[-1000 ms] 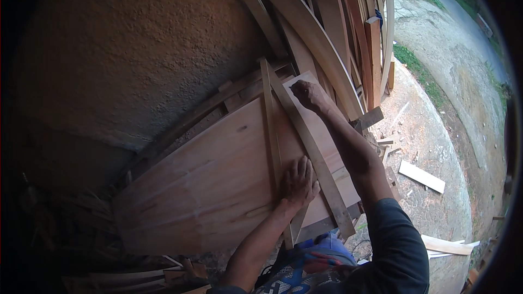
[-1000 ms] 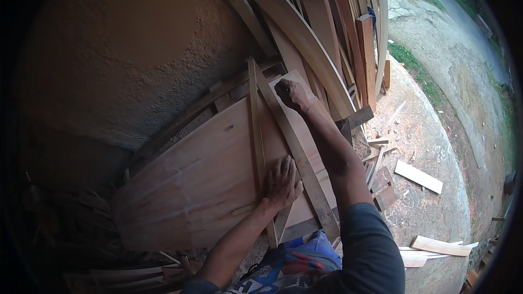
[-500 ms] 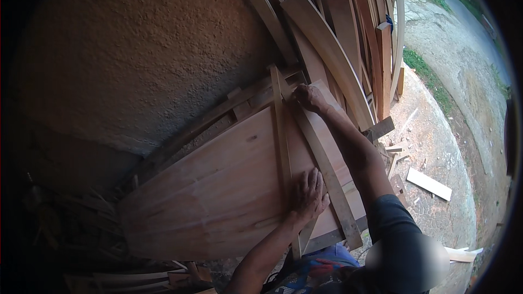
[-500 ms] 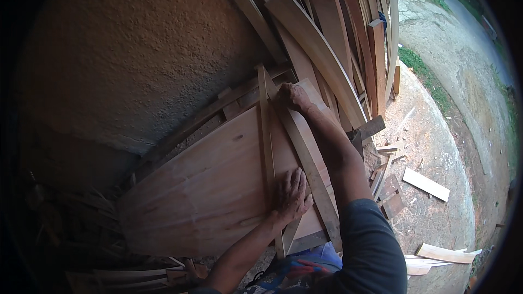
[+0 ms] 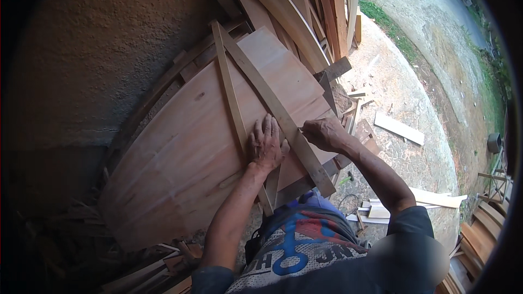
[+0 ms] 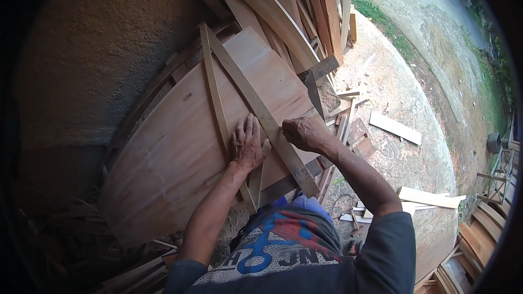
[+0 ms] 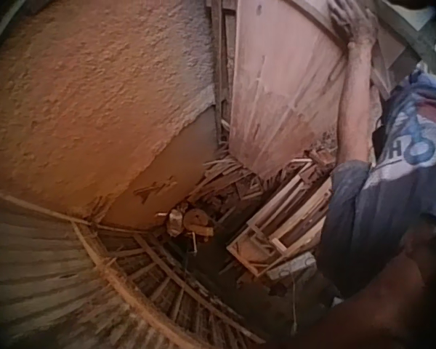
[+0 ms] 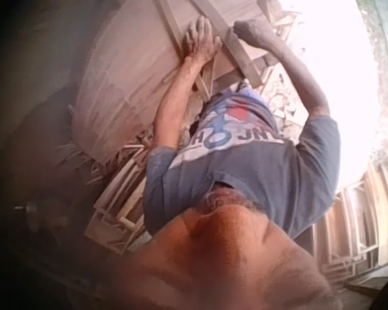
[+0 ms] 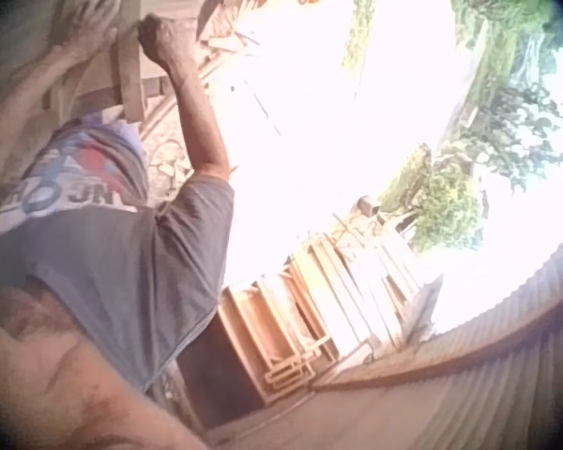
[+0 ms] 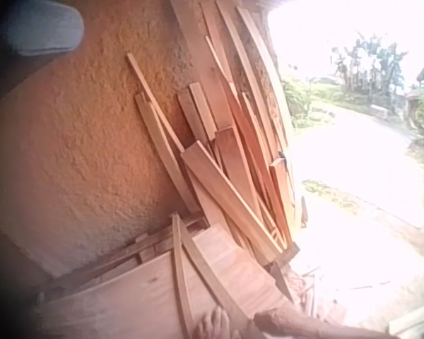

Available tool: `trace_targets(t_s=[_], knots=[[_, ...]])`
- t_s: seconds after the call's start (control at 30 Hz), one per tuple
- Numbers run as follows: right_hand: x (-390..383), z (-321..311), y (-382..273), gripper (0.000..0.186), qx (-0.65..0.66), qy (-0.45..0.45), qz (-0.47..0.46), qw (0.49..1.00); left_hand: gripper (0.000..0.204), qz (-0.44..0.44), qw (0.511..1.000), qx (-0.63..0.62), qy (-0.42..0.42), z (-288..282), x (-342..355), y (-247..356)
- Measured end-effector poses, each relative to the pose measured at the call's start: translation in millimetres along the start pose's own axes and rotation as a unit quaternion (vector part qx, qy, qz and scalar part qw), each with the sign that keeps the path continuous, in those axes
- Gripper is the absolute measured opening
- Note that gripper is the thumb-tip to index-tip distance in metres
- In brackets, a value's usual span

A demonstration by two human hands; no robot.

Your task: The person marks a large wooden board using a pencil and a straight edge, then uses a circular saw to cut along the marked line. The person also measures the board with a tape measure.

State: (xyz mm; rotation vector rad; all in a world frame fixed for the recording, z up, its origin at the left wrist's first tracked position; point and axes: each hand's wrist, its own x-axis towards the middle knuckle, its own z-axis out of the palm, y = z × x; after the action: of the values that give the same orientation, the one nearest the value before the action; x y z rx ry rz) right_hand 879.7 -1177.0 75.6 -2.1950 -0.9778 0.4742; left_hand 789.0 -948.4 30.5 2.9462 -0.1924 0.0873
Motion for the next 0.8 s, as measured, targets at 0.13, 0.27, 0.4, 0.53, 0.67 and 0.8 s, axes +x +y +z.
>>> trace_targets(t_s=[0.13, 0.27, 0.4, 0.53, 0.67, 0.8], knots=[[-94.4, 16.3, -13.0, 0.019, 0.040, 0.008, 0.036, 0.999, 0.084, -0.018, 1.000, -0.001, -0.017, 2.1, -0.6, 2.1], [-115.1, 19.4, -17.4, 0.016, 0.044, -0.015, 0.071, 0.996, 0.083, -0.023, 0.999, 0.003, -0.029, 3.3, -0.6, -0.1], [-122.4, 22.7, -12.2, 0.018, 0.040, 0.003, 0.052, 0.998, 0.081, -0.006, 1.000, 0.019, -0.009, 11.8, -1.5, -5.8], [-129.7, 26.8, -12.8, 0.021, 0.048, 0.015, 0.087, 0.995, 0.083, 0.007, 0.999, 0.037, -0.015, 9.9, 0.8, -3.2], [-142.8, 39.8, -22.5, 0.026, 0.120, 0.122, 0.092, 0.981, 0.084, 0.018, 0.999, 0.044, 0.001, 14.2, -1.0, -9.2], [-177.5, 48.9, -38.9, 0.035, 0.240, 0.297, 0.183, 0.906, 0.082, 0.010, 0.999, 0.039, 0.003, 17.8, -5.3, -10.8]])
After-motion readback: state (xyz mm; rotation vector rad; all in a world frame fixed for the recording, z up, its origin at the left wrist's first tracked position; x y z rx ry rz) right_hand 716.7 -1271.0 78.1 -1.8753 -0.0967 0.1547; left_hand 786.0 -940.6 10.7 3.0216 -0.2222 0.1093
